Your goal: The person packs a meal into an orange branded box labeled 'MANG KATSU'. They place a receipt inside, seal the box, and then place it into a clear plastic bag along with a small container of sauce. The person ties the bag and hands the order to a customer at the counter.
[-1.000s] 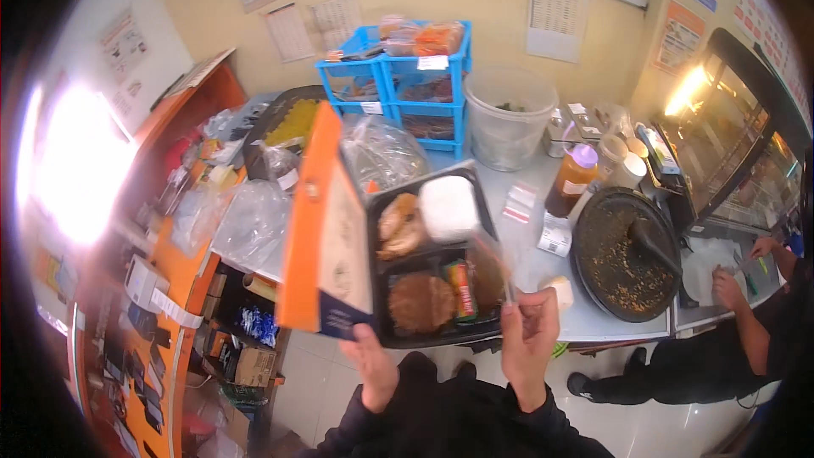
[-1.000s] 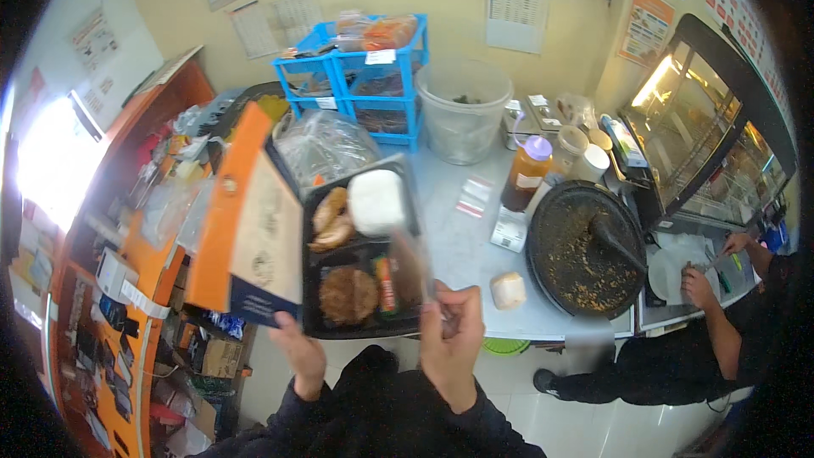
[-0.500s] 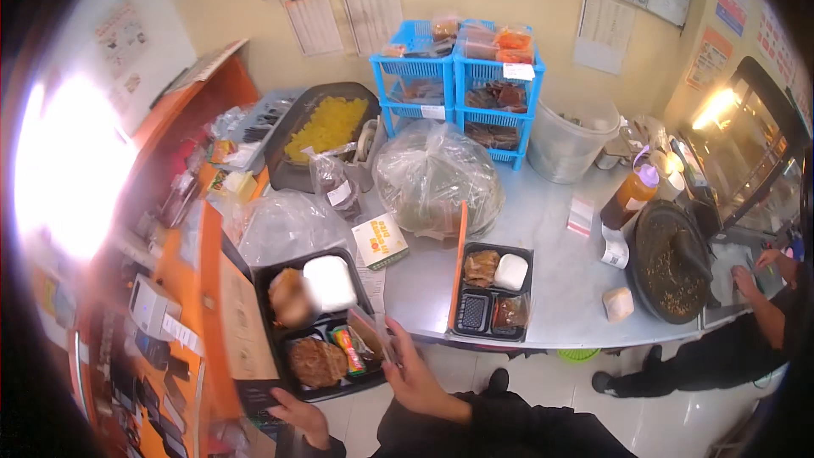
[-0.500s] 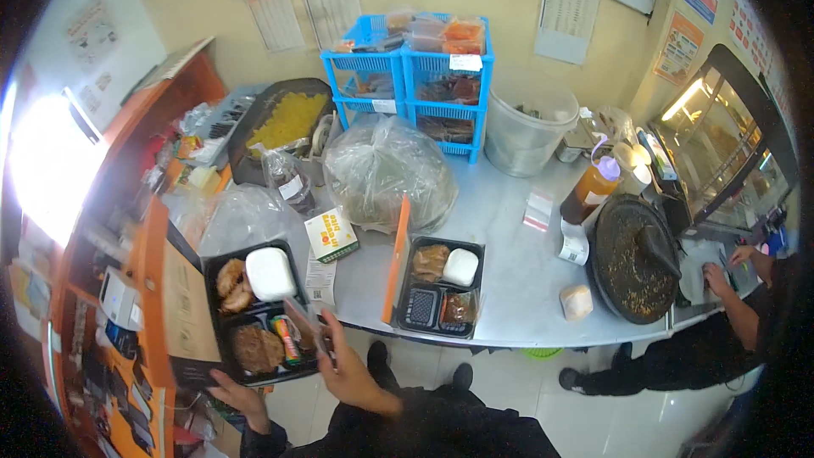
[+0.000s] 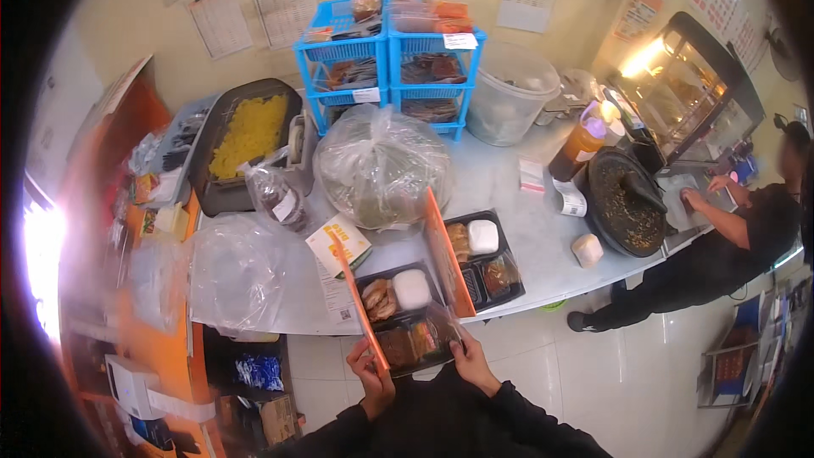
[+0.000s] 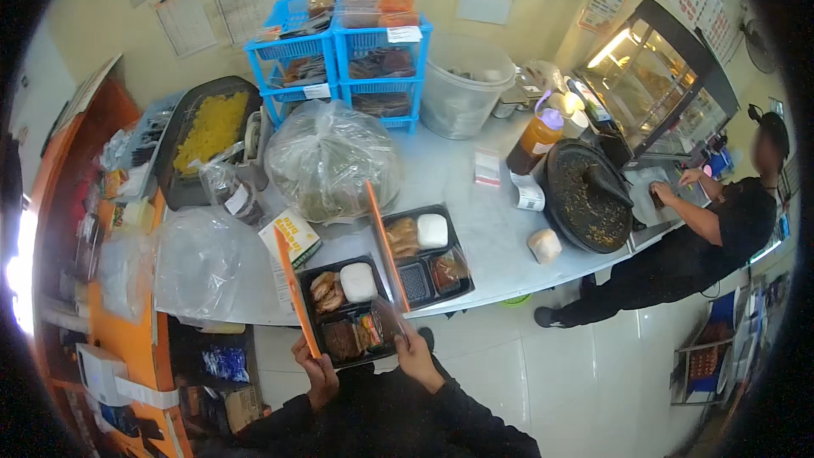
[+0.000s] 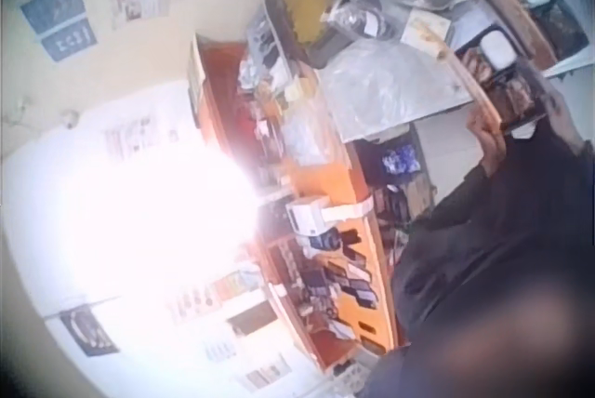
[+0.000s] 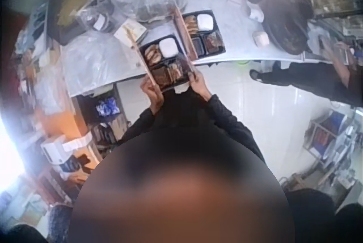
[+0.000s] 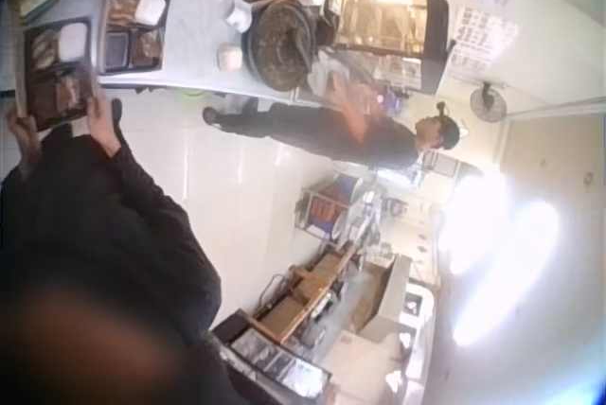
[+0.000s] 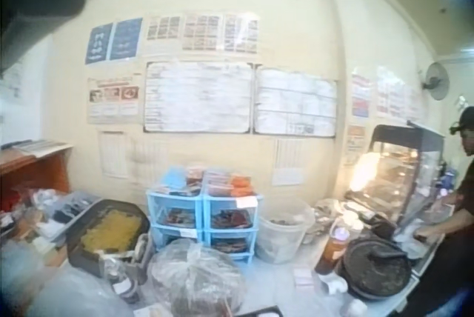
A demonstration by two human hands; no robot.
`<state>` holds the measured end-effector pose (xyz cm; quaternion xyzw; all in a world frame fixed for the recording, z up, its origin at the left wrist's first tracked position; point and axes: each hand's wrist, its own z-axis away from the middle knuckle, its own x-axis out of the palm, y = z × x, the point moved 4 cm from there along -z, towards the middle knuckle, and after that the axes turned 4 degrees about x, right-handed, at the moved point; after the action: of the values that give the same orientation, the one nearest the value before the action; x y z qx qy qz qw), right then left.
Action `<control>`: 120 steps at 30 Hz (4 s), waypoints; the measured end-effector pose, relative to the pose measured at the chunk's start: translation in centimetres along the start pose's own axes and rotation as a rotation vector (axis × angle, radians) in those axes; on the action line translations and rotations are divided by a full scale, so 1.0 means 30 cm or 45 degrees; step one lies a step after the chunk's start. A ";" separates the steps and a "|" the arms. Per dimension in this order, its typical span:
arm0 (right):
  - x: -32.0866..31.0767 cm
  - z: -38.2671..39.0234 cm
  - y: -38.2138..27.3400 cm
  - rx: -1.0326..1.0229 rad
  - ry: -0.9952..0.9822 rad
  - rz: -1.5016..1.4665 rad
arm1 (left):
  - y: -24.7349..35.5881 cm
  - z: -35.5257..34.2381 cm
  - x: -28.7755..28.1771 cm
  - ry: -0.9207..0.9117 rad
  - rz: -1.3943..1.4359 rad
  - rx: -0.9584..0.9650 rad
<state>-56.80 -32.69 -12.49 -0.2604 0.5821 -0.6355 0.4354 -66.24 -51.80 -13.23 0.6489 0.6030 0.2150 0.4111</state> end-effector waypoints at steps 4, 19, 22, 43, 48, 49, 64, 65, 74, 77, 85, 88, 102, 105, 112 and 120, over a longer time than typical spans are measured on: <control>-0.083 -0.004 0.087 0.157 0.293 -0.052 | -0.007 -0.030 0.113 -0.131 0.093 0.002; -0.085 0.091 0.100 0.173 0.163 -0.047 | -0.041 -0.321 0.297 -0.324 0.087 -0.517; 0.027 0.056 0.031 0.059 -0.147 0.121 | -0.067 -0.462 0.264 -0.198 0.013 -0.394; -0.522 -0.250 -0.496 -0.263 0.784 1.676 | -0.121 -0.594 0.330 0.231 -0.404 -0.166; -0.432 -0.303 -0.614 -0.224 0.944 1.674 | -0.107 -0.632 0.300 0.186 -0.488 -0.138; -0.387 -0.283 -0.668 -0.456 1.103 1.710 | -0.107 -0.630 0.284 0.193 -0.503 -0.147; -0.132 -0.710 -0.387 -0.717 0.965 0.075 | -0.022 -0.694 0.284 0.366 -0.304 -0.121; -0.147 -0.714 -0.387 -0.709 0.952 0.080 | -0.030 -0.686 0.279 0.418 -0.178 -0.134; -0.226 -0.715 -0.400 -0.909 1.052 0.518 | -0.070 -0.710 0.231 0.320 -0.205 -0.139; -0.247 -0.727 -0.416 -0.799 0.933 0.543 | -0.064 -0.752 0.212 0.198 -0.365 -0.237; -0.226 -0.722 -0.531 -0.573 0.681 0.508 | -0.079 -0.786 0.195 0.088 -0.678 -0.091; -0.228 -0.756 -0.530 -0.574 0.666 0.715 | -0.048 -0.810 0.200 0.017 -0.781 -0.134; -0.275 -0.565 -0.505 -0.969 0.468 0.527 | -0.012 -0.667 0.044 -0.317 -0.433 0.250; -0.288 -0.507 -0.453 -0.931 0.427 0.546 | -0.027 -0.562 0.045 -0.276 -0.472 0.501; -0.315 -0.431 -0.332 -0.951 0.380 0.643 | -0.037 -0.418 0.072 -0.491 -0.625 0.848; -0.291 -0.320 -0.159 -0.923 0.133 0.969 | 0.067 -0.207 0.099 -0.461 -0.593 0.426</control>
<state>-61.79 -20.54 -8.14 -0.1324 0.8387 -0.2026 0.4878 -69.31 -47.11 -8.74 0.5799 0.6792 -0.1055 0.4374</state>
